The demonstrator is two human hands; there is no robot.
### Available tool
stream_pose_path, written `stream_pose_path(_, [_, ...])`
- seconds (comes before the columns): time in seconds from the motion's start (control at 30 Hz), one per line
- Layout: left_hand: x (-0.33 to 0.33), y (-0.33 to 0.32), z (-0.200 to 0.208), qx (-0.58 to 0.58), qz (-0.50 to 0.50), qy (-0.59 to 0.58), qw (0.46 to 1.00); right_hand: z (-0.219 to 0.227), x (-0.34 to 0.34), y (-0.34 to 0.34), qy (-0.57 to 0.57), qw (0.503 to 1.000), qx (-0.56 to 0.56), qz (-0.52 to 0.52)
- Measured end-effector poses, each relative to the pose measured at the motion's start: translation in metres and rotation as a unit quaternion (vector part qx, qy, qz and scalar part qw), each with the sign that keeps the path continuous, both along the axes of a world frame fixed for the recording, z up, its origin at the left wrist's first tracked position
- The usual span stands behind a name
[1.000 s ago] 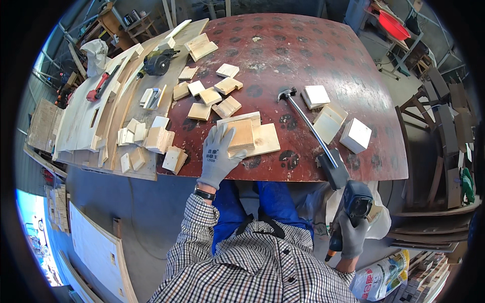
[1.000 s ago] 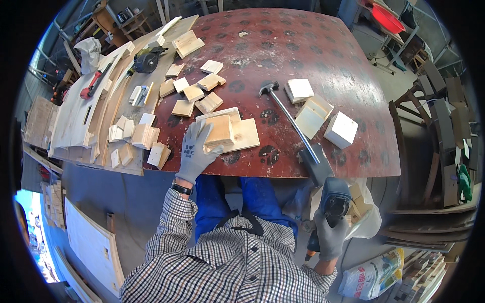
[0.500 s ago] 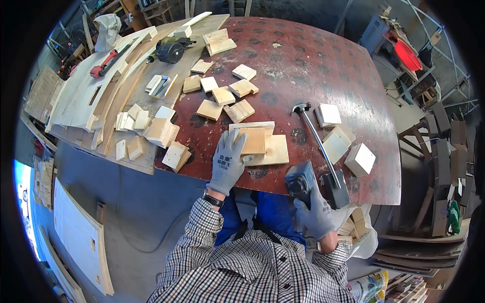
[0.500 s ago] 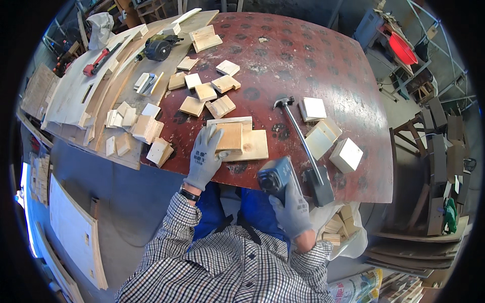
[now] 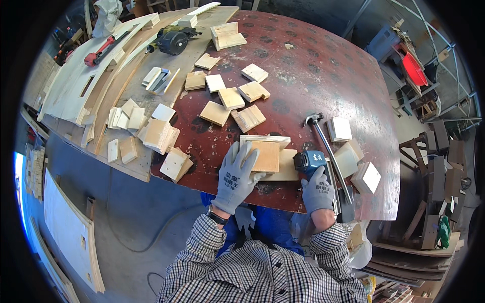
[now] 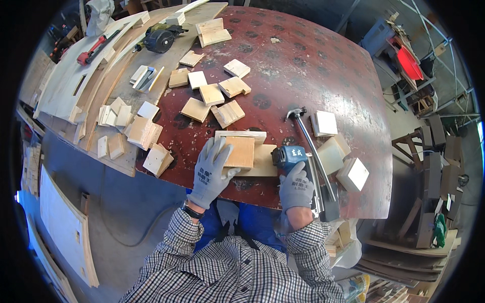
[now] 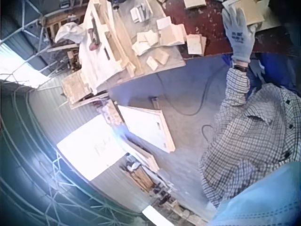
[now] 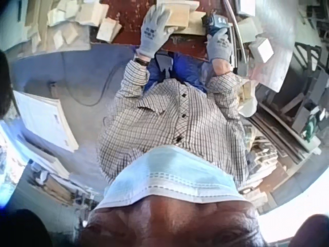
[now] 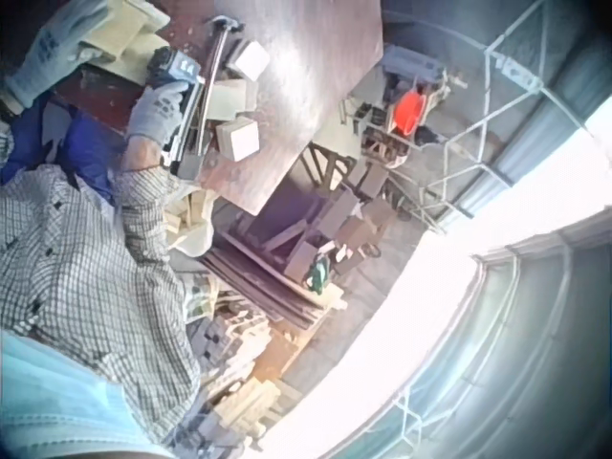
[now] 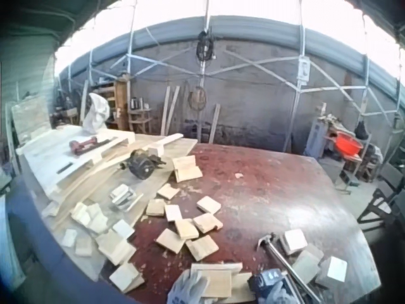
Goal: The person assembles small wooden boxes by hand, aligning pre-cut pieces and securing them with a pneumatic nail gun. The person repeatedly picks up components, fits them together, and fastens the joints, then inspects the assembled units on a cluttered workbench.
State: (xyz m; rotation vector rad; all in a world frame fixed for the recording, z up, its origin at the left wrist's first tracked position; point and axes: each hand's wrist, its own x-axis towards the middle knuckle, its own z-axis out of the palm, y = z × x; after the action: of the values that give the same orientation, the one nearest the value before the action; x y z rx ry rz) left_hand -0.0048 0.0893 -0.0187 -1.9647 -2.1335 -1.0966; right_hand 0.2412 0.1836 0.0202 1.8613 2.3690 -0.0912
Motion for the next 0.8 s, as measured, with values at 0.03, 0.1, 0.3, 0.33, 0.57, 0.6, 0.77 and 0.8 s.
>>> stream_pose_path(0.03, [0.0,-0.001,-0.002,0.008,-0.009,-0.017,1.0,-0.005,-0.002,0.008,-0.007,1.0,0.001,-0.005])
stream_pose_path(0.1, [-0.003,-0.001,-0.007,0.035,-0.026,-0.015,0.999,-0.016,-0.011,0.025,-0.02,1.0,0.016,-0.018])
stream_pose_path(0.3, [-0.003,-0.021,-0.047,0.077,0.016,-0.13,0.988,-0.03,-0.013,0.049,-0.009,0.998,0.033,-0.059])
stream_pose_path(0.33, [-0.003,-0.022,-0.05,0.069,0.013,-0.14,0.988,-0.029,-0.011,0.047,0.002,0.998,0.026,-0.055])
stream_pose_path(0.57, [-0.009,-0.029,-0.042,0.074,-0.036,-0.163,0.983,-0.018,0.016,0.01,0.04,0.997,0.059,-0.008])
stream_pose_path(0.6, [-0.012,-0.031,-0.039,0.094,-0.045,-0.166,0.981,-0.018,0.018,0.004,0.057,0.997,0.059,0.002])
stream_pose_path(0.77, [-0.05,-0.053,-0.012,0.202,0.071,0.005,0.977,-0.02,0.017,-0.014,0.072,0.988,0.125,0.052])
stream_pose_path(0.8, [-0.068,-0.057,0.002,0.177,0.183,0.044,0.966,-0.018,0.015,-0.015,0.077,0.985,0.144,0.06])
